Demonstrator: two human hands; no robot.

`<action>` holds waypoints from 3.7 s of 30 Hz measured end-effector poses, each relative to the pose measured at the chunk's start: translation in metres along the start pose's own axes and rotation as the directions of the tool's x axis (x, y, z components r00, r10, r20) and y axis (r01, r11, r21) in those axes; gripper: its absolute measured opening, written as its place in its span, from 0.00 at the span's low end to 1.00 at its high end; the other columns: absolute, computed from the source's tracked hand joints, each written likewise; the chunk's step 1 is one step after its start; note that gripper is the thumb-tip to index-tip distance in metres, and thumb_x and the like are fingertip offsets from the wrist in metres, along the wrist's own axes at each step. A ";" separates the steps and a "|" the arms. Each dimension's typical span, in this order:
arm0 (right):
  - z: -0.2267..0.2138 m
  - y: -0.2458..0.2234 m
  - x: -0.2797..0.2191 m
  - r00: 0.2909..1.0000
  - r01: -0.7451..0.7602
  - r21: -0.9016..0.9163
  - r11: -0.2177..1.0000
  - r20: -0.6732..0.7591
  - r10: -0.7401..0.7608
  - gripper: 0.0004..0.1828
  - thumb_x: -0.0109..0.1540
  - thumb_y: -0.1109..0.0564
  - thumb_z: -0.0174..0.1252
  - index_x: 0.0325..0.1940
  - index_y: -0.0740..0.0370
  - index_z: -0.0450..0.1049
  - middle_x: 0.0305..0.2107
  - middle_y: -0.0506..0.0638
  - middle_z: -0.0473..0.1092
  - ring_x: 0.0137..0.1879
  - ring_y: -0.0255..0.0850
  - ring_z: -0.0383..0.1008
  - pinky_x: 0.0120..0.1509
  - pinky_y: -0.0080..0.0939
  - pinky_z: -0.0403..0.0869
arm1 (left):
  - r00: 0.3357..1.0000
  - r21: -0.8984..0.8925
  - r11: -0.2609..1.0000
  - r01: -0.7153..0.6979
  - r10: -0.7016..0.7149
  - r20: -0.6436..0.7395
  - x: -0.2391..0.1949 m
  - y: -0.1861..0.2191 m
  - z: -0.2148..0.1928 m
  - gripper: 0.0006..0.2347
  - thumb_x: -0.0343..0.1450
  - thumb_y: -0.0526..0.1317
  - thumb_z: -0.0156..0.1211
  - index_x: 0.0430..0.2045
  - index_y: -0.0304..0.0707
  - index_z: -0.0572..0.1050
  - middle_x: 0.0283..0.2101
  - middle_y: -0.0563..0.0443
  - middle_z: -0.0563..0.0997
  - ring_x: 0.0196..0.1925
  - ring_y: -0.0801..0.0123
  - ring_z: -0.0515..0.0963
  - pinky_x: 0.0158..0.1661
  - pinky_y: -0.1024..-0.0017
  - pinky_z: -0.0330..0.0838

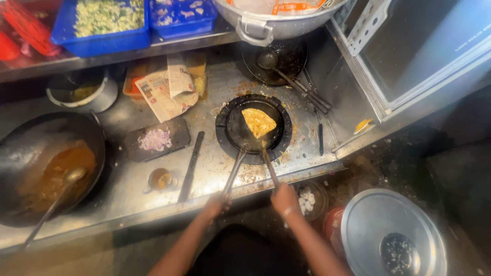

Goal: The person cooks an omelette in a small pan, flips it with a spatula, and folds it in half. The person then wraps the finished omelette in a sheet of newspaper.

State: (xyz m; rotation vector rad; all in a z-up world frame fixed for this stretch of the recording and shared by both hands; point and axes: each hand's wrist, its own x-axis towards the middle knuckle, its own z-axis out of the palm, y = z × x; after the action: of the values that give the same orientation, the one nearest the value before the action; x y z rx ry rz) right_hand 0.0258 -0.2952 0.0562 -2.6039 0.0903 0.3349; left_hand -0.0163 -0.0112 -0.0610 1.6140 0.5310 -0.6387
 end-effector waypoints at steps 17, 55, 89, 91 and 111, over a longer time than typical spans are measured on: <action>-0.040 0.023 0.052 0.887 0.200 -0.298 0.933 -0.349 -0.302 0.32 0.54 0.63 0.59 0.64 0.57 0.73 0.23 0.59 0.74 0.27 0.59 0.75 0.33 0.61 0.73 | 0.994 -0.065 0.998 -0.021 0.013 -0.112 -0.007 -0.028 -0.031 0.17 0.73 0.53 0.54 0.36 0.35 0.76 0.35 0.48 0.83 0.30 0.66 0.79 0.30 0.66 0.70; -0.050 -0.006 -0.018 0.989 -0.144 0.230 0.962 0.016 0.144 0.29 0.53 0.64 0.63 0.59 0.50 0.77 0.33 0.59 0.80 0.35 0.41 0.81 0.44 0.44 0.77 | 0.693 -0.232 0.927 -0.295 0.040 -0.720 0.205 0.235 -0.317 0.50 0.59 0.31 0.78 0.67 0.38 0.38 0.61 0.26 0.70 0.64 0.48 0.73 0.65 0.65 0.67; 0.060 -0.132 0.075 0.942 -0.188 0.633 0.751 -0.101 0.320 0.23 0.63 0.58 0.63 0.63 0.63 0.80 0.29 0.66 0.75 0.28 0.47 0.67 0.31 0.49 0.64 | 0.840 -0.652 0.569 -0.501 0.138 -0.525 0.214 0.180 -0.343 0.14 0.66 0.21 0.56 0.43 0.36 0.73 0.30 0.48 0.79 0.23 0.69 0.75 0.20 0.75 0.69; 0.063 -0.093 0.048 0.930 0.001 0.429 0.903 -0.333 0.157 0.22 0.63 0.57 0.61 0.60 0.64 0.78 0.30 0.59 0.77 0.35 0.42 0.75 0.39 0.43 0.72 | 0.888 -0.756 0.488 -0.437 0.101 -0.448 0.216 0.175 -0.351 0.14 0.67 0.21 0.56 0.43 0.34 0.74 0.34 0.47 0.79 0.26 0.68 0.77 0.24 0.76 0.72; 0.115 -0.339 0.364 0.994 -0.065 0.015 0.998 0.089 0.064 0.62 0.52 0.44 0.73 0.76 0.62 0.39 0.64 0.65 0.60 0.71 0.62 0.58 0.73 0.67 0.54 | 0.974 -0.930 0.322 -0.178 -0.073 -0.212 0.220 0.155 -0.359 0.10 0.73 0.26 0.49 0.45 0.32 0.72 0.38 0.43 0.78 0.31 0.65 0.79 0.29 0.77 0.80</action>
State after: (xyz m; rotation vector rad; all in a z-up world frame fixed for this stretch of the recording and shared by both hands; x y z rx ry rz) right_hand 0.3955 0.0557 0.0297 -2.5685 0.1461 0.4701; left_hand 0.2869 0.3197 -0.0635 0.5080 0.8122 0.0134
